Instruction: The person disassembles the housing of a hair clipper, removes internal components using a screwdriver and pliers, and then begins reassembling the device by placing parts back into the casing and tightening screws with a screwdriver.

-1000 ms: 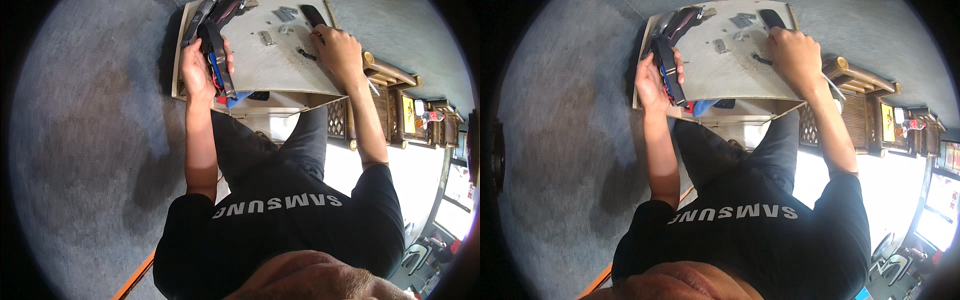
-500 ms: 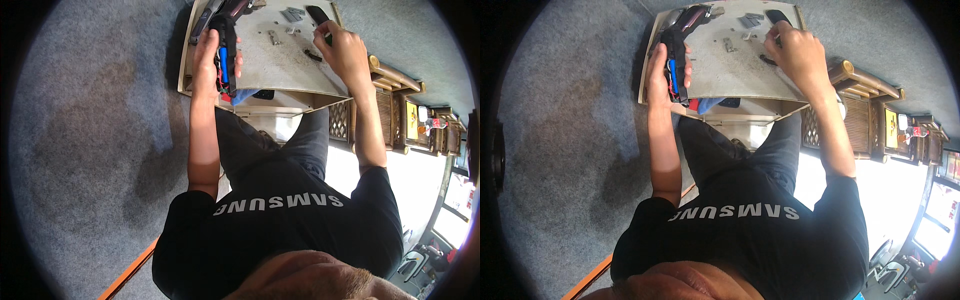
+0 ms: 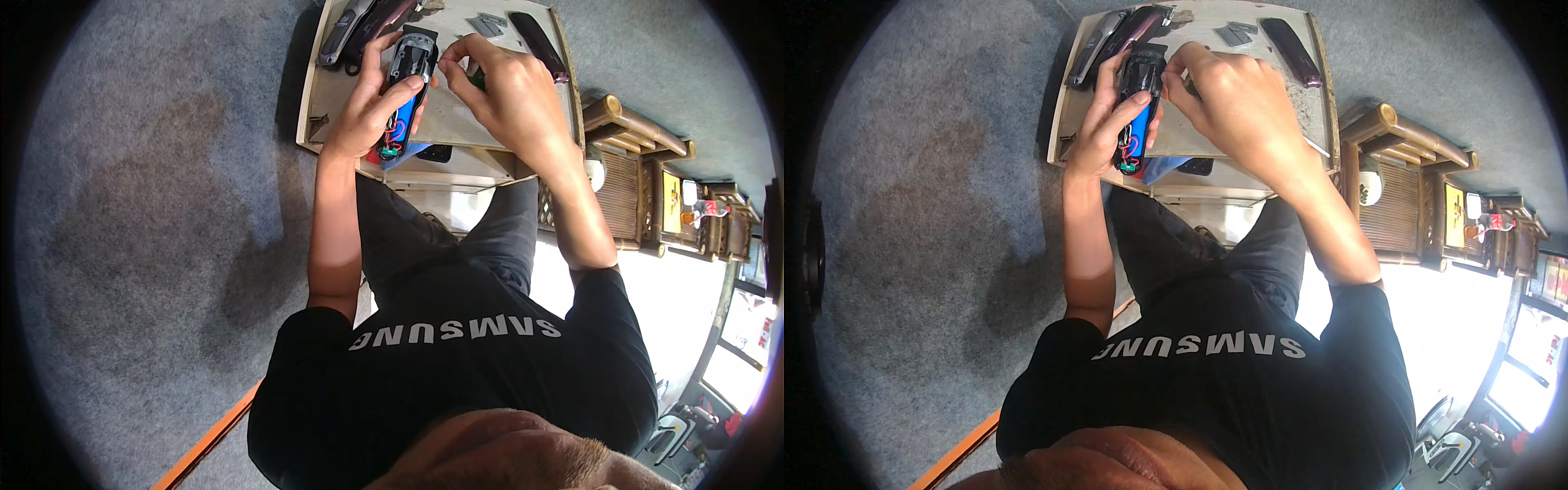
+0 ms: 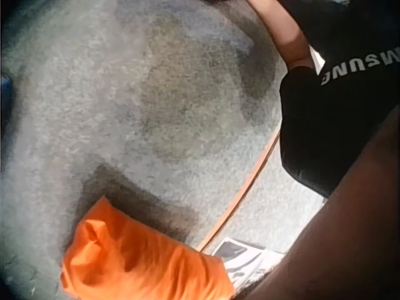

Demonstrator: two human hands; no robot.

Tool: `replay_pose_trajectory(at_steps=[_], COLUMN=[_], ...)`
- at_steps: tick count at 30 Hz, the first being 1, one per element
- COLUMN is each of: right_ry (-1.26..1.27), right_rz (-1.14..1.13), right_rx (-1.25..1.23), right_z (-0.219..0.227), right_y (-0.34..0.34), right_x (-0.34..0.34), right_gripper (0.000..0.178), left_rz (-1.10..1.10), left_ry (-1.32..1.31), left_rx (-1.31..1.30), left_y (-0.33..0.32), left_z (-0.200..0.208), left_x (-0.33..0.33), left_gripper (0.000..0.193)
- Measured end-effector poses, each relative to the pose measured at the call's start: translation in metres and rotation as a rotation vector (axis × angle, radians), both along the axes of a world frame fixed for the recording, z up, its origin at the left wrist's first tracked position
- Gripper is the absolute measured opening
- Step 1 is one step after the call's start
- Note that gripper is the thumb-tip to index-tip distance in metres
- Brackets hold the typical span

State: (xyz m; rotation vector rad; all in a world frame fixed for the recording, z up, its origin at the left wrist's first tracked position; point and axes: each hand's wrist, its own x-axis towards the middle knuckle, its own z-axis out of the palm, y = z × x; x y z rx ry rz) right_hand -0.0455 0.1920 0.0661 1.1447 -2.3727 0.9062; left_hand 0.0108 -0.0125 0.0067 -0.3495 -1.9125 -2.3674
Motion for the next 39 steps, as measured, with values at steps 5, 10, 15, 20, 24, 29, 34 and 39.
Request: replay_pose_trajectory(at_steps=[5,10,15,20,24,29,34,39], right_ry=[-0.056,-0.062,-0.044,-0.044,-0.081,-0.011,-0.062,-0.182], right_rz=[-0.033,-0.018,-0.028,-0.053,-0.068,-0.098,-0.099,-0.097], right_rx=[0.065,0.057,0.084,0.096,0.061,0.049,0.06,0.042], right_z=[-0.003,-0.005,-0.005,-0.005,-0.004,-0.013,-0.009,0.0], right_y=[-0.006,-0.01,-0.01,-0.012,-0.013,-0.015,-0.013,-0.012], right_x=[-0.004,-0.005,-0.006,-0.005,-0.003,-0.001,0.002,0.012], right_gripper=[0.019,0.019,0.02,0.021,0.02,0.019,0.019,0.022], left_rz=[0.003,0.023,0.004,0.01,0.009,-0.008,-0.019,0.015], left_ry=[-0.036,-0.016,0.027,0.034,-0.002,-0.043,-0.077,-0.03], left_rx=[0.0,-0.035,-0.058,-0.056,-0.05,-0.001,-0.014,-0.02], left_y=[0.0,0.001,0.0,0.0,0.0,0.0,-0.002,0.0], left_z=[-0.002,0.0,-0.003,-0.003,-0.001,0.001,0.002,0.0], left_x=[0.001,0.003,0.001,0.002,0.003,0.003,0.004,0.003], left_gripper=[0.065,0.066,0.067,0.067,0.064,0.062,0.061,0.053])
